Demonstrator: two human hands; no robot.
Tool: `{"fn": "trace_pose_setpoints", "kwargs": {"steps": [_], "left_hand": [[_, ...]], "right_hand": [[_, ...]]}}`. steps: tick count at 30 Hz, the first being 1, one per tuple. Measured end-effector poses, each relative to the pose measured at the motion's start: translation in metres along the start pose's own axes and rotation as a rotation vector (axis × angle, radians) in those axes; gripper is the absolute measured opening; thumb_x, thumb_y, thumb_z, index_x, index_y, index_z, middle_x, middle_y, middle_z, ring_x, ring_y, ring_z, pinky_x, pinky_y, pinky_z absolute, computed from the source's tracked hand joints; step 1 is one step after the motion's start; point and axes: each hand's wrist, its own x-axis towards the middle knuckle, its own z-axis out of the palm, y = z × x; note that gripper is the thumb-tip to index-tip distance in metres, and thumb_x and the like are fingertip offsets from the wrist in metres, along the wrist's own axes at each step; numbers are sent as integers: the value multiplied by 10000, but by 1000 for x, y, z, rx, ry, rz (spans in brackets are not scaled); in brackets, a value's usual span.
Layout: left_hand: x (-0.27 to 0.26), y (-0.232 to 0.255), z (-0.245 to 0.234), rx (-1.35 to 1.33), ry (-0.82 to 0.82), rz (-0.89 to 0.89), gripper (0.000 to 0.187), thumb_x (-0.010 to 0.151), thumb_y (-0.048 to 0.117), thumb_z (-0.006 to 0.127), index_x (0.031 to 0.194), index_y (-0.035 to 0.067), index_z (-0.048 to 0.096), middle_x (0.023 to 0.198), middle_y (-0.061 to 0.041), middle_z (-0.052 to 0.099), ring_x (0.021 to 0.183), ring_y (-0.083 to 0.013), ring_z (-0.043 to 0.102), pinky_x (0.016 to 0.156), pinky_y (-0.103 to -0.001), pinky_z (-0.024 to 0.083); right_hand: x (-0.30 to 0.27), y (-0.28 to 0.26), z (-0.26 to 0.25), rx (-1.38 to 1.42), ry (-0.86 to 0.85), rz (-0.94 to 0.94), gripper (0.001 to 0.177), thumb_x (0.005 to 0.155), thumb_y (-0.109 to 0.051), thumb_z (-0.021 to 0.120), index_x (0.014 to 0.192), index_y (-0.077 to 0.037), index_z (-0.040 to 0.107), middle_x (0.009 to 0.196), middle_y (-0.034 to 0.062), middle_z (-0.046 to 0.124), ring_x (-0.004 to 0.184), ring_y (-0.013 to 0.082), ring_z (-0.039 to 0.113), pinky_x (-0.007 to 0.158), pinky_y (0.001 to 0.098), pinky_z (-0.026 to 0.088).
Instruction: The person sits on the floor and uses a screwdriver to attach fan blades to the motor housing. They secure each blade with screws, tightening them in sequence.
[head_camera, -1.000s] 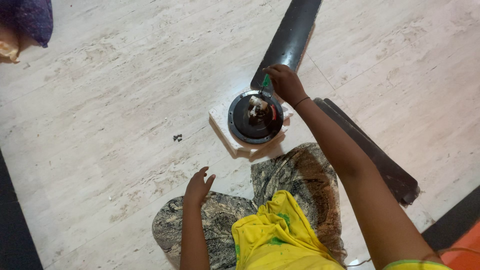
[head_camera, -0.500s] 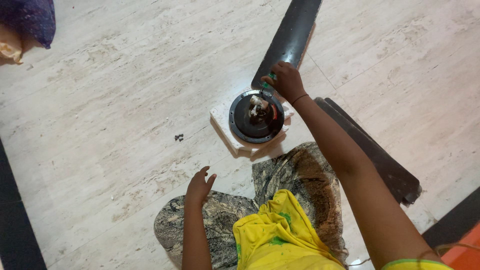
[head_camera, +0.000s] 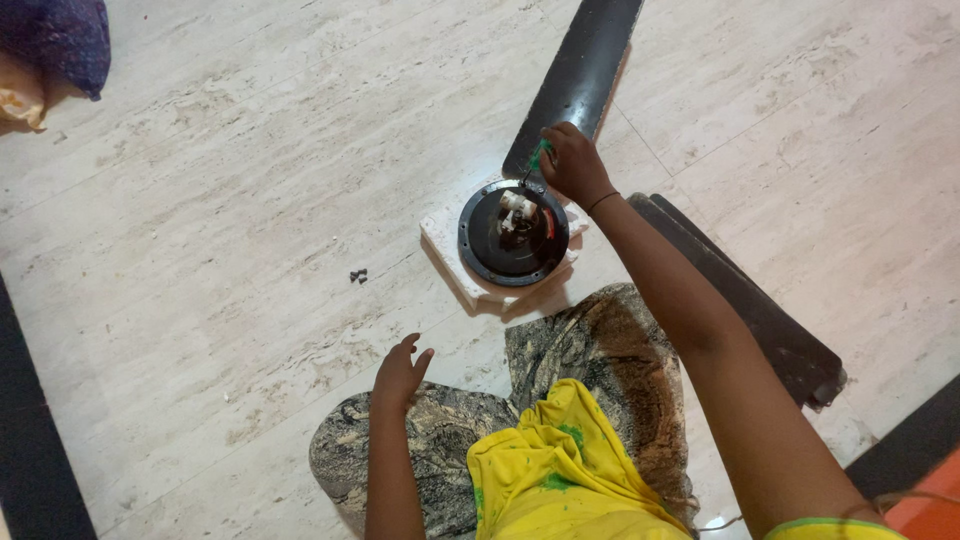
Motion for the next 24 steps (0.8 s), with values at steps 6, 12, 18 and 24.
{"fn": "trace_pose_setpoints", "kwargs": {"steps": [6, 12, 18, 24], "left_hand": [[4, -5, 3, 34, 46, 77, 606, 932, 483, 651, 1436, 160, 554, 1298, -165, 675, 1183, -335, 658, 974, -443, 532], [5, -8, 6, 20, 43, 66, 611, 926, 488, 653, 1435, 164, 555, 1304, -165, 665, 1176, -331, 660, 971, -437, 535], [11, -15, 12, 36, 45, 93, 614, 926, 488, 656, 1433, 154, 558, 1279, -162, 682, 1169, -330, 662, 978, -438, 526], [25, -14, 17, 8, -1, 75, 605, 923, 478, 667, 1426, 158, 568, 1271, -161, 689, 1152, -328, 670, 969, -433, 535]], "right_hand": [[3, -15, -8, -65, -79, 162, 227, 958, -226, 811, 994, -22, 719, 977, 133, 670, 805, 271, 695, 699, 388, 585], [11, -23, -7, 39, -2, 39, 137, 929, -85, 792, 1040, -35, 728, 1045, 109, 688, 874, 268, 705, 774, 386, 590], [6, -25, -4, -33, 156, -185, 273, 881, -78, 754, 1139, -1, 705, 1171, 167, 680, 1041, 332, 694, 906, 407, 584], [1, -26, 4, 75, 20, 133, 188, 969, -183, 792, 1119, -73, 767, 1061, 98, 717, 965, 276, 705, 828, 403, 579]]}}
